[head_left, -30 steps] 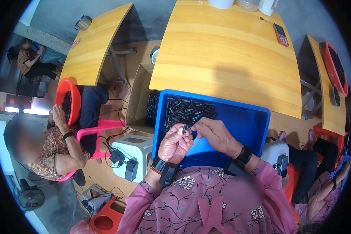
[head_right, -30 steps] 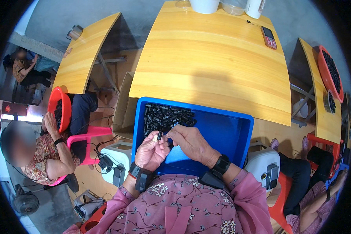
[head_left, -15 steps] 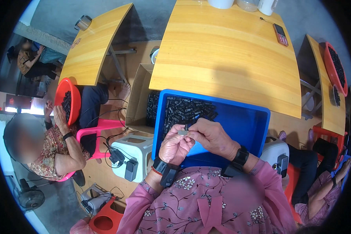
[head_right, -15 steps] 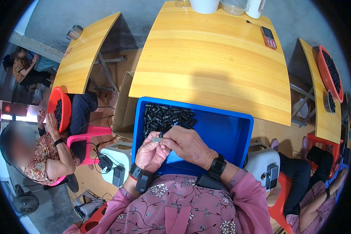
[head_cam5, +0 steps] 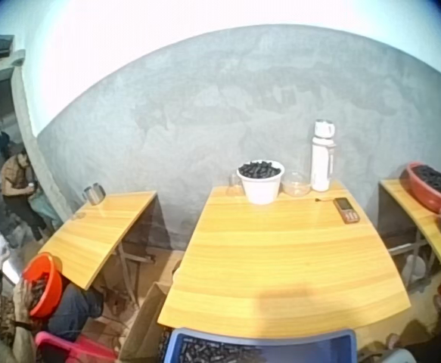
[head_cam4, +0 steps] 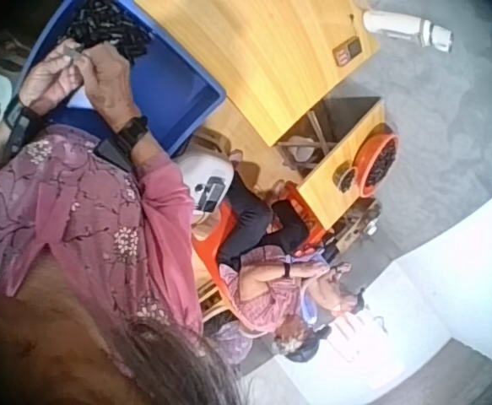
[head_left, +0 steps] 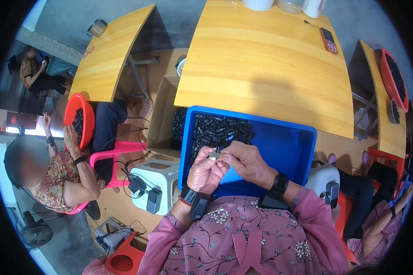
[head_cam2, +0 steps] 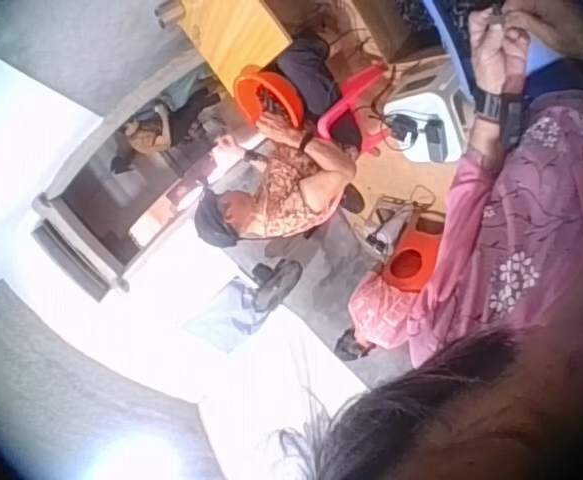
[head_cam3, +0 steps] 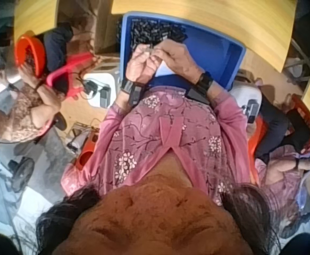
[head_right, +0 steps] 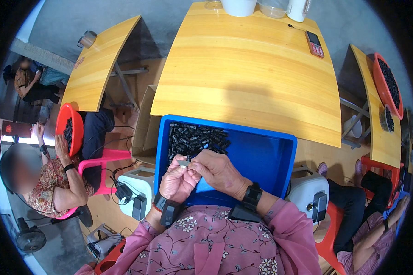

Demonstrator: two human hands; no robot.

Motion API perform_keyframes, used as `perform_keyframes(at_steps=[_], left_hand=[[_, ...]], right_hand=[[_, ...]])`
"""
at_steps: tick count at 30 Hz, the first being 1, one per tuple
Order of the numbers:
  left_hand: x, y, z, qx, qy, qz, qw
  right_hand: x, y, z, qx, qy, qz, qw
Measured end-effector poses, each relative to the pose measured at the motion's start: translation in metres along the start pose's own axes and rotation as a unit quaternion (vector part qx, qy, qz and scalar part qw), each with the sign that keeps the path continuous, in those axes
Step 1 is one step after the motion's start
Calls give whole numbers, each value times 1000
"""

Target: Manually assembling small plastic parts by fitting a white ring onto a black cylindrical component.

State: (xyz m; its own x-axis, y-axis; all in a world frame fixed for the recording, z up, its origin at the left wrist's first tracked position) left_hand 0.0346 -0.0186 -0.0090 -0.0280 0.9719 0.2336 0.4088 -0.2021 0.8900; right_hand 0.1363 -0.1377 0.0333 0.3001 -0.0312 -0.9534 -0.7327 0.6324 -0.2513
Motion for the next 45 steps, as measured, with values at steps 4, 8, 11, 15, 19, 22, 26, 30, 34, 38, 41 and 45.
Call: perform_keyframes(at_steps=[4,8,11,15,19,22,26,30,34,38,41,45], left_hand=[[-2,3,-1,18,5,-13,1000],[-3,1,-2,26,19,-12,999],[-4,-9,-1,-9,23,-21,999],[-3,-2,-5,-10,25,-12,1000],[-1,-2,-4,25,25,-12,999],[0,-3,-4,15,14,-18,1000],[0,-4,-3,7,12,-20,1000],[1,-1,-4,15,17,-1,1000],[0,-1,-3,4,24,1,1000],[0,-1,-3,7,45,30,999],[3,-1,-4,-14,53,30,998],[5,0,-4,10,54,65,996]], right_hand=[[3,2,-2,11,-2,-9,1000],[4,4,-2,3,1,-24,1000],[6,0,-1,6,15,-28,999],[0,1,-3,-21,7,3,1000],[2,3,-1,-3,-5,-24,1000],[3,3,0,-9,0,-27,1000],[1,3,1,-6,-21,-48,999],[4,6,1,-5,-23,-49,999],[7,5,2,0,-19,-25,999],[13,6,1,-5,-22,-33,999],[13,1,0,-6,-10,-48,999],[13,2,-2,-3,-13,-33,999]])
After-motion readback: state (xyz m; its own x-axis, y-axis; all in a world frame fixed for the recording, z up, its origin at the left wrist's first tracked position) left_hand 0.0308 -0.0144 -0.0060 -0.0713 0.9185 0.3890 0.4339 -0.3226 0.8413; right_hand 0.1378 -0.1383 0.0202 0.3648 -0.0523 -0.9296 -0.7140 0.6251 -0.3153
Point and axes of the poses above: each hand's wrist, its own z-axis towards the middle knuckle, its own y-axis out of the palm, x = y × z, the point moved 3 cm from there along z, towards the middle knuckle, and after that the axes turned 4 degrees about -z, right-handed, at the moved point
